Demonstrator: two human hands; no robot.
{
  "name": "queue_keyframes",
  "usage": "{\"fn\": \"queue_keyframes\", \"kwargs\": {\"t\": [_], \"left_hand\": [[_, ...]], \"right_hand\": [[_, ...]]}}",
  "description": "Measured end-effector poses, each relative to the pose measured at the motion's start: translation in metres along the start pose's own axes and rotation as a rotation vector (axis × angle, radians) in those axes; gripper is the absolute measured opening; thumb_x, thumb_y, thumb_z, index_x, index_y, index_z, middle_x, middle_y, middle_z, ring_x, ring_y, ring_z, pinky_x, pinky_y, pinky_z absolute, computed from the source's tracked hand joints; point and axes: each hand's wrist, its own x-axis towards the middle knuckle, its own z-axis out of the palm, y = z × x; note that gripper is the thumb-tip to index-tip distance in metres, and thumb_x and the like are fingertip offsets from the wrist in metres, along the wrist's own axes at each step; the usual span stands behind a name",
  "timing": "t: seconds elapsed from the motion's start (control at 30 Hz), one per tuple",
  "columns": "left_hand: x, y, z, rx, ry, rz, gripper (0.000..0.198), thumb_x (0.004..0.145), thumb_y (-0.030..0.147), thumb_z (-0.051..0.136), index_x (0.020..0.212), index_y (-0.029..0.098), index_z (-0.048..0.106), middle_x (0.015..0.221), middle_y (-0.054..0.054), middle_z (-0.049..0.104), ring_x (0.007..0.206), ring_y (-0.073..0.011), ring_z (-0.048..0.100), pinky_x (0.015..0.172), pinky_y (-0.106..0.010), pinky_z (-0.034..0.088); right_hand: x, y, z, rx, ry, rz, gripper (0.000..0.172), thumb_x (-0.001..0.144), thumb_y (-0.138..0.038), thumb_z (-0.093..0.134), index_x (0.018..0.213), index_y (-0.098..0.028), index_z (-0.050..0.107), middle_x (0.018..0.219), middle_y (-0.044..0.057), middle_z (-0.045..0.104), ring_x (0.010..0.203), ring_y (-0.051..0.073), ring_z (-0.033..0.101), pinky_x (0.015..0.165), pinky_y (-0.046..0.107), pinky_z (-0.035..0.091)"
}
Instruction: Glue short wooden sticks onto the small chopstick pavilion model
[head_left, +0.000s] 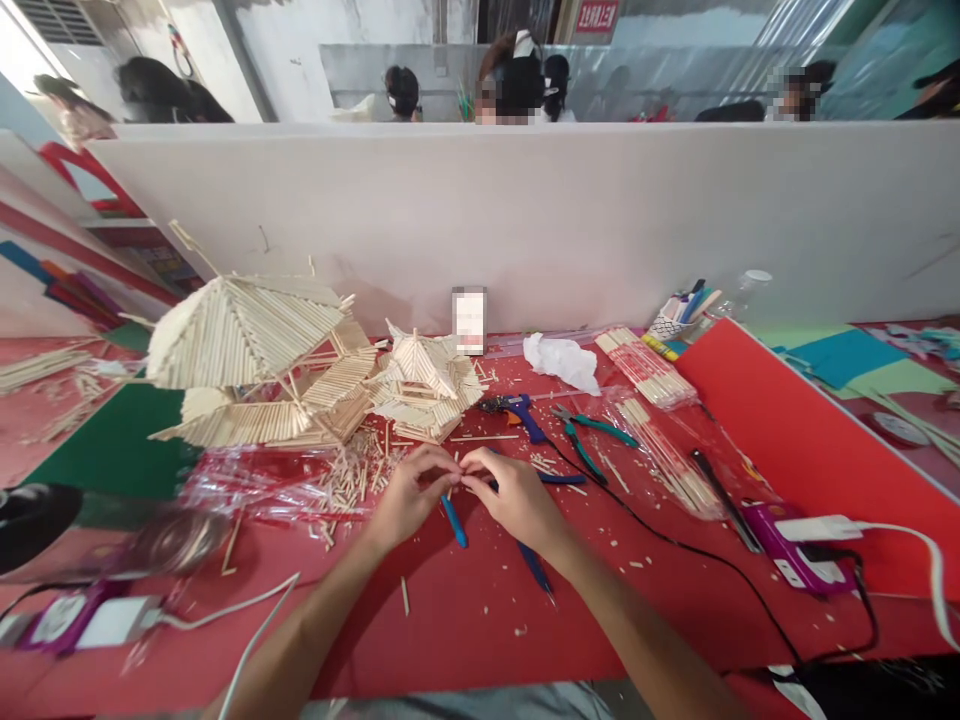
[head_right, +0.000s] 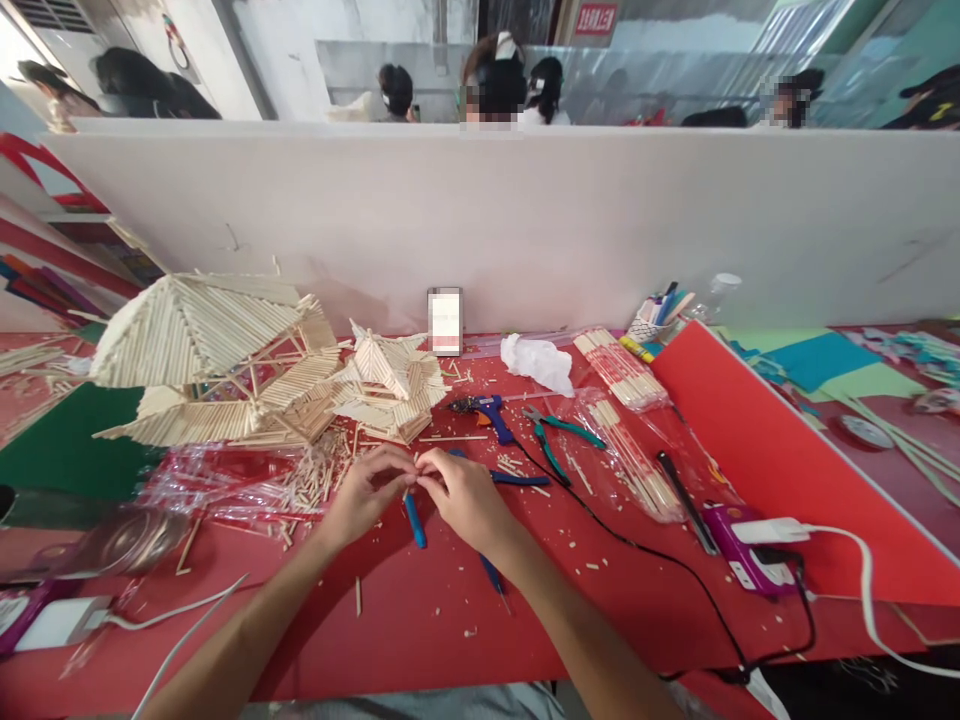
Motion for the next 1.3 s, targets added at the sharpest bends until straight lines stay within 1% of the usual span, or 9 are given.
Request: {"fn": "queue_keyframes", "kwargs": {"t": [0.13, 0.23, 0.37, 0.47, 0.57, 0.83, 1.03, 1.17, 1.3], "left_hand": [[0.001, 0.0, -0.001, -0.114, 0.0, -0.071, 0.027, 0.092, 0.044, 0.07, 0.09, 0.018, 0.073, 0.09, -0.006, 0.068, 0.084, -0.0161, 0.066, 0.075, -0.027, 0.055], [0.001, 0.0, -0.003, -0.136, -0.035, -0.156, 0.027, 0.092, 0.043, 0.068, 0.1, 0.018, 0.067, 0.092, -0.004, 0.068, 0.075, -0.014, 0.067, 0.068, -0.025, 0.055], [0.001, -0.001, -0.015, 0.167, -0.058, -0.152, 0.021, 0.094, 0.032, 0.062, 0.111, 0.021, 0.063, 0.111, -0.006, 0.067, 0.07, -0.0119, 0.068, 0.068, -0.026, 0.054], [-0.001, -0.003, -0.026, 0.478, -0.075, -0.1, 0.019, 0.094, 0.022, 0.057, 0.111, 0.023, 0.065, 0.117, -0.007, 0.065, 0.072, -0.0137, 0.067, 0.07, -0.027, 0.052], [-0.005, -0.005, -0.033, 0.675, -0.092, -0.086, 0.017, 0.095, 0.02, 0.053, 0.106, 0.023, 0.066, 0.11, -0.007, 0.066, 0.071, -0.0159, 0.066, 0.066, -0.026, 0.048], [-0.008, 0.0, -0.034, 0.944, -0.122, -0.054, 0.017, 0.099, 0.023, 0.051, 0.094, 0.021, 0.067, 0.088, -0.006, 0.07, 0.062, -0.0154, 0.062, 0.054, -0.023, 0.036], [-0.011, 0.012, -0.023, 0.673, -0.145, 0.143, 0.028, 0.102, 0.033, 0.053, 0.126, 0.026, 0.066, 0.098, -0.005, 0.071, 0.079, -0.0161, 0.069, 0.066, -0.022, 0.049], [-0.012, 0.01, -0.013, 0.489, -0.104, 0.245, 0.025, 0.103, 0.026, 0.053, 0.119, 0.025, 0.071, 0.098, -0.005, 0.072, 0.084, -0.0143, 0.07, 0.075, -0.023, 0.054], [-0.01, 0.009, -0.011, 0.398, -0.083, 0.263, 0.02, 0.099, 0.025, 0.061, 0.115, 0.024, 0.073, 0.099, -0.005, 0.074, 0.089, -0.0149, 0.071, 0.081, -0.025, 0.056]], "right_hand": [[0.006, 0.002, 0.0, 0.139, 0.002, -0.012, 0.011, 0.097, -0.022, 0.061, 0.107, -0.022, 0.065, 0.098, 0.004, 0.075, 0.09, 0.018, 0.073, 0.08, 0.029, 0.056], [0.009, 0.003, -0.003, 0.199, 0.012, -0.001, 0.018, 0.096, -0.025, 0.059, 0.111, -0.021, 0.069, 0.101, 0.005, 0.075, 0.09, 0.018, 0.072, 0.079, 0.028, 0.057], [0.01, 0.011, -0.003, 0.336, 0.022, 0.086, 0.019, 0.094, -0.033, 0.063, 0.104, -0.021, 0.074, 0.103, 0.007, 0.075, 0.093, 0.02, 0.072, 0.078, 0.029, 0.059], [0.012, 0.02, -0.001, 0.518, 0.016, 0.176, 0.022, 0.089, -0.04, 0.071, 0.1, -0.02, 0.073, 0.096, 0.006, 0.076, 0.082, 0.019, 0.073, 0.073, 0.03, 0.061], [0.014, 0.027, 0.001, 0.649, 0.024, 0.228, 0.027, 0.084, -0.043, 0.079, 0.095, -0.019, 0.072, 0.087, 0.005, 0.076, 0.074, 0.017, 0.072, 0.073, 0.03, 0.062], [0.017, 0.029, 0.002, 0.816, 0.022, 0.323, 0.031, 0.079, -0.045, 0.084, 0.092, -0.019, 0.073, 0.084, 0.004, 0.075, 0.077, 0.016, 0.073, 0.072, 0.028, 0.061], [0.017, 0.025, 0.006, 0.691, -0.078, 0.297, 0.031, 0.081, -0.042, 0.08, 0.097, -0.019, 0.067, 0.084, 0.002, 0.072, 0.075, 0.016, 0.071, 0.072, 0.029, 0.058], [0.014, 0.021, 0.005, 0.619, -0.134, 0.257, 0.031, 0.083, -0.041, 0.076, 0.1, -0.02, 0.061, 0.091, 0.003, 0.072, 0.082, 0.018, 0.071, 0.076, 0.03, 0.057], [0.011, 0.02, 0.003, 0.621, -0.142, 0.261, 0.032, 0.084, -0.041, 0.075, 0.101, -0.021, 0.058, 0.09, 0.002, 0.071, 0.078, 0.017, 0.07, 0.075, 0.029, 0.055]]}}
